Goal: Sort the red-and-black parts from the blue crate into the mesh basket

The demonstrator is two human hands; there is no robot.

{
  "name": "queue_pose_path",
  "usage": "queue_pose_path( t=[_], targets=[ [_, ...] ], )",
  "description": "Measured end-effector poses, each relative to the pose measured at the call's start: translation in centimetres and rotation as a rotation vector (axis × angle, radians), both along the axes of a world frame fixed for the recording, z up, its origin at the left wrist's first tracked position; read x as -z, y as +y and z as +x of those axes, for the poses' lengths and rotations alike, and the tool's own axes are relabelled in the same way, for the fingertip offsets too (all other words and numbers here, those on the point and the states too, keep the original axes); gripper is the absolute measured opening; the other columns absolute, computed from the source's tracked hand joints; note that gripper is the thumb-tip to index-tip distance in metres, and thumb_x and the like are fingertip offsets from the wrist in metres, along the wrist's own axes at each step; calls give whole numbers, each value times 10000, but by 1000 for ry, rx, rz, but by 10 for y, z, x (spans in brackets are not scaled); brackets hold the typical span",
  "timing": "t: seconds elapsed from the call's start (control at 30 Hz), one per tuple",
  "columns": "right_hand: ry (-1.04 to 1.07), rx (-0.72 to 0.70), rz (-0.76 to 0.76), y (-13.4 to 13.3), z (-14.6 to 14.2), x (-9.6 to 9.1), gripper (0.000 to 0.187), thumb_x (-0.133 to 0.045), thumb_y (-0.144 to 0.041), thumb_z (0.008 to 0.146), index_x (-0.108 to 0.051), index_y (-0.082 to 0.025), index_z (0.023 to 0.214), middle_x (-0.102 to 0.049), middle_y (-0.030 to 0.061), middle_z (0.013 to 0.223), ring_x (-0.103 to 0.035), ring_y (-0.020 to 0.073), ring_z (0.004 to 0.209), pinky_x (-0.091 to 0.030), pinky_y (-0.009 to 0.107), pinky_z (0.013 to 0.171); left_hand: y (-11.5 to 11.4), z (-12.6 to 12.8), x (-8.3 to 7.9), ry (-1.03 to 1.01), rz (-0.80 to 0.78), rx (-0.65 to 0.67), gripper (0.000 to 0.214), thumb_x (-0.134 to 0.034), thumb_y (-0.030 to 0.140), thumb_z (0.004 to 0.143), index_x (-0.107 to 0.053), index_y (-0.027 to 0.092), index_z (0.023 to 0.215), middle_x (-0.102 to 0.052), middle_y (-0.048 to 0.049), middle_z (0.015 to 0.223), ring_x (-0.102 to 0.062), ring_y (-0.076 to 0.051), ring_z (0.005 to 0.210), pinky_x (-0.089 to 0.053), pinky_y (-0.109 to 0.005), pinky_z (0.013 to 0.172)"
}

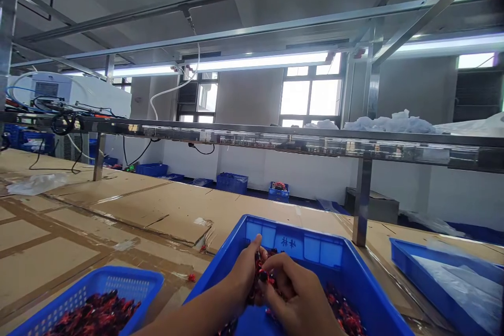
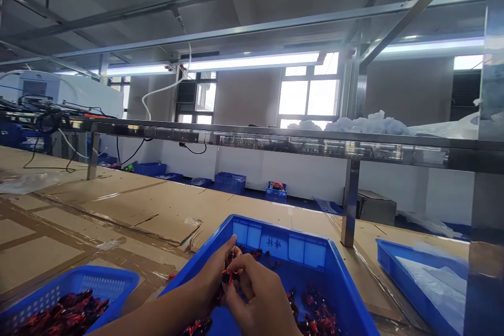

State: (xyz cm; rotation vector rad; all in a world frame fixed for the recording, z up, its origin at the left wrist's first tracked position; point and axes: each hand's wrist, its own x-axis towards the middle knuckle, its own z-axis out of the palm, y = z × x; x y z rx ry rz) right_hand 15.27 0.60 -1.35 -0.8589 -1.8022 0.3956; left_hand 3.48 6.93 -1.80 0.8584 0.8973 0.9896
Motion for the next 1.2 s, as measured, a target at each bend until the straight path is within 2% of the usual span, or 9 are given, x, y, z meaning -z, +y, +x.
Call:
queue_pose_path(
  t=[0.17, 0.23, 0.33, 0.5, 0.63, 0.73, 0.87, 0.93, 1.2],
  targets=[
    [606, -419, -711, 15, 9, -2, 153, -486, -370, 679, -435, -238, 737, -369, -68, 594, -288, 96, 435, -177, 176, 297, -6, -6, -5, 15, -47, 43, 477, -459, 690, 812, -456, 223, 718, -537, 27, 583, -343, -86, 342, -185, -177, 353],
    [625, -431, -852, 19, 11, -3, 191, -467, -411, 662, -432, -236, 731, -409, -50, 639, -318, 101, 442, -137, 178, 279, -9, -7, -8, 12, -78, 30, 451, -455, 667, 829, -459, 225, 739, -547, 26, 604, -355, -85, 345, -177, -170, 352],
    [419, -271, -779, 15, 7, -3, 241, -549, -431, 706, -440, -220, 663, -433, -53, 581, -318, 88, 435, -191, 190, 351, -11, -5, -11, -9, -120, -13, 434, -416, 620, 872, -452, 215, 721, -507, 33, 546, -363, -84, 342, -187, -171, 358],
    [-306, 66, -235, 0, -3, -1, 171, -711, -241, 664, -613, -207, 800, -551, -42, 561, -485, 140, 557, -297, 253, 564, -12, -2, -13, -58, -196, -80, 429, -341, 570, 913, -441, 209, 704, -484, 28, 492, -373, -96, 325, -213, -193, 359],
    [-445, 132, -195, -5, -7, 0, 129, -661, -218, 704, -611, -208, 823, -691, 22, 782, -601, 201, 714, -319, 274, 622, -12, -2, -11, -90, -256, -85, 391, -388, 552, 895, -452, 206, 727, -564, 5, 578, -407, -92, 343, -249, -199, 371],
    [-218, 55, -333, -2, -11, -2, 74, -632, -187, 666, -585, -199, 721, -584, -21, 602, -521, 142, 585, -298, 248, 560, -11, 0, -8, -72, -249, -89, 395, -394, 549, 891, -448, 209, 696, -505, 21, 507, -423, -106, 362, -291, -207, 390],
    [344, -219, -945, 6, -6, -10, 270, -491, -386, 761, -412, -222, 561, -334, -78, 451, -267, 82, 379, -207, 216, 382, -11, 1, -5, -11, -202, -34, 422, -385, 556, 895, -422, 211, 654, -410, 48, 451, -352, -91, 336, -231, -185, 377],
    [472, -330, -1108, 9, -1, -13, 360, -363, -451, 834, -378, -230, 551, -293, -77, 434, -207, 83, 341, -136, 212, 320, -12, 1, -5, 13, -152, 8, 427, -406, 562, 888, -420, 208, 651, -435, 47, 478, -328, -75, 332, -196, -172, 371],
    [823, -390, -1119, 12, 1, -14, 311, -441, -473, 890, -519, -204, 755, -368, -83, 462, -267, 72, 305, -137, 160, 251, -8, 2, 2, 234, 238, 90, 613, -434, 791, 753, -497, 192, 645, -459, 26, 417, -339, -95, 284, -252, -201, 301]
  ],
)
